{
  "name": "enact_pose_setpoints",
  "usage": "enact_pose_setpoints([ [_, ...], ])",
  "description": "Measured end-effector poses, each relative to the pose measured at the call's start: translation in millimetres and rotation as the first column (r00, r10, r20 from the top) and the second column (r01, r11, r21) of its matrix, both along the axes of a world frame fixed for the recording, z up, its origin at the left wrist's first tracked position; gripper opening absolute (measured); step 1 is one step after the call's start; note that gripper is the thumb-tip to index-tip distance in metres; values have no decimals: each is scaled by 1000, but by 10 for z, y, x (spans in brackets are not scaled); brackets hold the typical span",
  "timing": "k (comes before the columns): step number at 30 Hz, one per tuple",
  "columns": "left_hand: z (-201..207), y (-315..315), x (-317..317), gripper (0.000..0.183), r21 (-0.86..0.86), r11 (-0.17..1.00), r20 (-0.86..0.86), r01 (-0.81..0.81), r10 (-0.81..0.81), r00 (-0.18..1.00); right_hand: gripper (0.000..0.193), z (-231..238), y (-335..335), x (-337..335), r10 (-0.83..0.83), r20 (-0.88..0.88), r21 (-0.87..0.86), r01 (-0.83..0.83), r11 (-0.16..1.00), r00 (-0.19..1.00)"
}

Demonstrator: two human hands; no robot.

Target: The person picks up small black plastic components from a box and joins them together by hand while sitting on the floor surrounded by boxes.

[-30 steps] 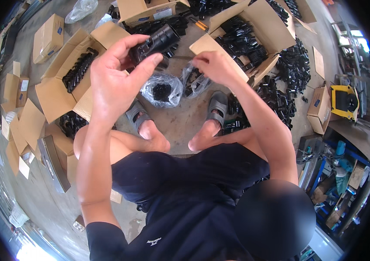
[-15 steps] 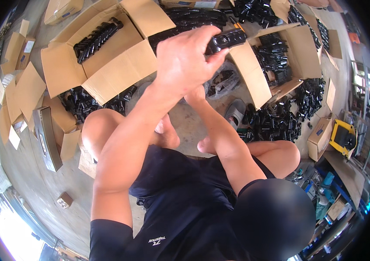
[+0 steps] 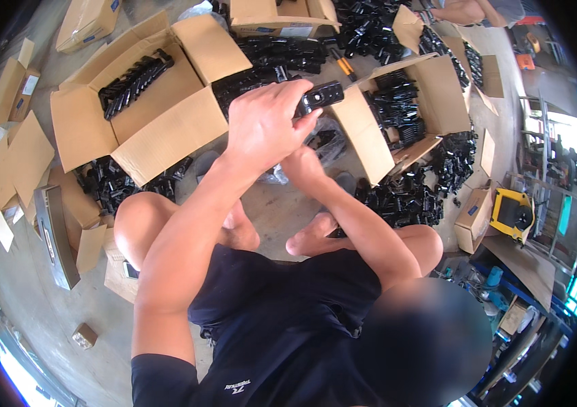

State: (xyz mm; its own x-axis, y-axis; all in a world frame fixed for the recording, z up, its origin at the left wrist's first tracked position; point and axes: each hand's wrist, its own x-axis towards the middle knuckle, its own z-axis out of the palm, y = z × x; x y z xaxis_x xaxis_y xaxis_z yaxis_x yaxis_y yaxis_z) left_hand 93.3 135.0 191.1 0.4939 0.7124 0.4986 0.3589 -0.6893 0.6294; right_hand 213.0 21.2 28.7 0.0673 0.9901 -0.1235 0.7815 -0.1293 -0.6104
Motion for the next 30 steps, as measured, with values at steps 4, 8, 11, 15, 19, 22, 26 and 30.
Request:
enact_pose_setpoints([
  [4,43,-89,134,37,44,997,15,57,-58,998,18,1306,-94,646,-257,-140,73,269,960,956],
  [8,122,-175,148,38,95,992,-15,80,-79,997,19,1915,-195,1032,-367,-406,224,480,848,837],
  [11,70,-251,217,38,176,978,-28,110,-106,994,18,2119,-307,980,-367,-530,219,542,811,764],
  [15,58,-326,256,39,184,973,-91,142,-127,988,15,2176,-295,792,-198,-322,456,335,825,926],
  [19,52,-376,309,40,201,966,-114,161,-141,984,15,2104,-328,740,-123,-111,544,164,823,986],
  [22,46,-385,336,39,231,958,-117,169,-145,983,17,2002,-328,756,-74,-23,588,74,805,997],
  [26,33,-399,365,39,244,954,-129,174,-146,981,17,1947,-307,769,-73,36,596,37,802,997],
  [30,41,-402,354,39,247,953,-140,175,-144,980,19,1952,-281,731,-72,113,587,-8,810,991],
])
